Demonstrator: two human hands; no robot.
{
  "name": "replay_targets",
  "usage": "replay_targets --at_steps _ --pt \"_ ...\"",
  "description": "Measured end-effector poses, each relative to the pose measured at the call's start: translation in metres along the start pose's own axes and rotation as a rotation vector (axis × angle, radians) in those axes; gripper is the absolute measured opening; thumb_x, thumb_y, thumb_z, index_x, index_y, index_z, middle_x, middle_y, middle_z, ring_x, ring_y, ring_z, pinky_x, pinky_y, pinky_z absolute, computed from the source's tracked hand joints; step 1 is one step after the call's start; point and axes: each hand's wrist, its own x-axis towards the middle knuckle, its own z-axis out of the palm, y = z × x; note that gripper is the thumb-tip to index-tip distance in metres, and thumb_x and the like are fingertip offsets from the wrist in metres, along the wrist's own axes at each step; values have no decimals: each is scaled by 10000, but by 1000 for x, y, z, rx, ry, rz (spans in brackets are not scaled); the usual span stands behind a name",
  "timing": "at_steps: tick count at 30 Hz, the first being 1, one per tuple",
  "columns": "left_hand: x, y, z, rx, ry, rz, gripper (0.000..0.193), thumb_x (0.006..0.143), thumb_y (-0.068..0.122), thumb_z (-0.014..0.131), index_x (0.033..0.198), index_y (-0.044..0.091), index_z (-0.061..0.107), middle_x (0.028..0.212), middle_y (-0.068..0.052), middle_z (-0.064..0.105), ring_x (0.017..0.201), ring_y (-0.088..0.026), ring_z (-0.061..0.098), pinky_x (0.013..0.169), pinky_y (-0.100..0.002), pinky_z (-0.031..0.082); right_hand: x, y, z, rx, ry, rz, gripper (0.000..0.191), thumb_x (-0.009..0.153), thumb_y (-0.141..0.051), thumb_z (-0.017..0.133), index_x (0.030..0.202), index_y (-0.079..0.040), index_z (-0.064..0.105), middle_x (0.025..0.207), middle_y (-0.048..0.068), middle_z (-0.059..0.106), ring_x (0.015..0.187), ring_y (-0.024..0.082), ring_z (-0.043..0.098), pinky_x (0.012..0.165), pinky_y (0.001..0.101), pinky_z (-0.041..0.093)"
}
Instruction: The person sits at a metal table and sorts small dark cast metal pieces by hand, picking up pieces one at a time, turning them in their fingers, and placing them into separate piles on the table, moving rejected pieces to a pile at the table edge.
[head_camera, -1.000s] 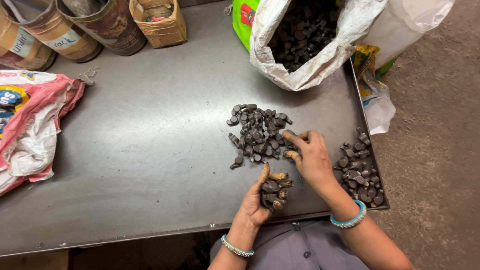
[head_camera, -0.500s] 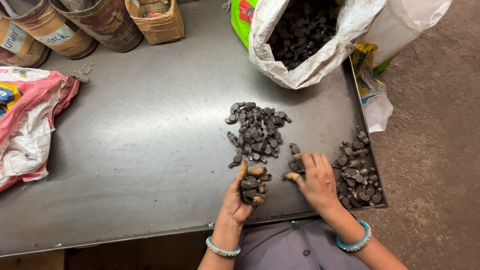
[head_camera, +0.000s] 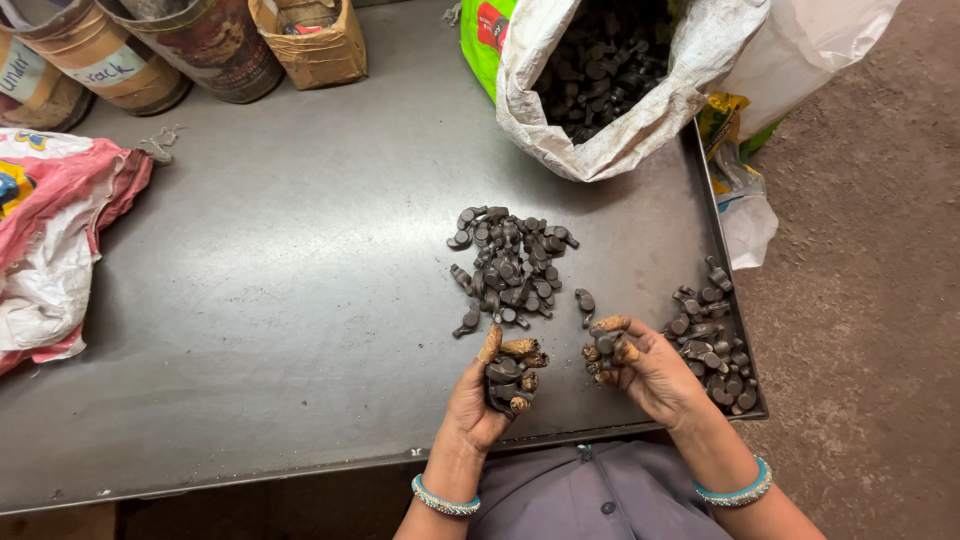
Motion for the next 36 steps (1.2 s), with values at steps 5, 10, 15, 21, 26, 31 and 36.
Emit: replay_targets --at_steps 5,10,15,21,26,31,36 --pt "0 -3 3 11 22 -10 470 952 433 652 1161 17 710 973 -124 736 719 -222 662 512 -289 491 0 2 -6 211 -46 117 292 930 -246 691 1160 -68 659 990 69 749 890 174 722 753 349 613" --pt "-2 -5 8 65 -75 -8 538 955 472 654 1208 0 712 996 -144 758 743 -208 677 528 -281 513 0 1 -5 95 -29 110 288 961 -245 694 1141 -22 669 958 80 739 838 166 710 708 315 592" --pt "5 -24 15 124 51 -84 533 956 508 644 1163 19 682 999 -118 743 802 -220 729 615 -355 609 -17 0 25 -359 -85 -48 303 939 -192 706 1163 11 720 911 105 745 741 149 669 627 282 544" --pt "6 -34 19 47 -111 -198 614 980 549 631 1233 -9 681 989 -129 755 722 -201 716 474 -259 530 5 -36 61 -1450 79 -725 349 806 3 715 1144 -84 719 1043 118 715 970 256 663 845 364 555" --pt "-3 -13 19 54 -77 -126 611 970 550 618 1243 8 687 965 -118 744 710 -177 692 444 -222 488 25 -46 68 -1717 -75 -941 534 697 143 625 1187 -58 688 1179 135 704 1140 353 605 961 432 476" --pt "-10 10 11 23 -55 -37 612 950 551 624 1235 14 692 961 -135 744 696 -167 669 427 -199 471 20 -36 42 -1683 81 -616 351 746 -47 810 1079 -93 710 1011 68 722 1001 284 646 908 377 528" --pt "-10 19 10 -12 -15 6 599 945 541 630 1229 16 689 960 -133 731 700 -189 674 438 -222 484 19 -11 11 -903 90 -386 339 847 -39 760 1175 -13 681 1072 93 760 947 175 722 836 317 593"
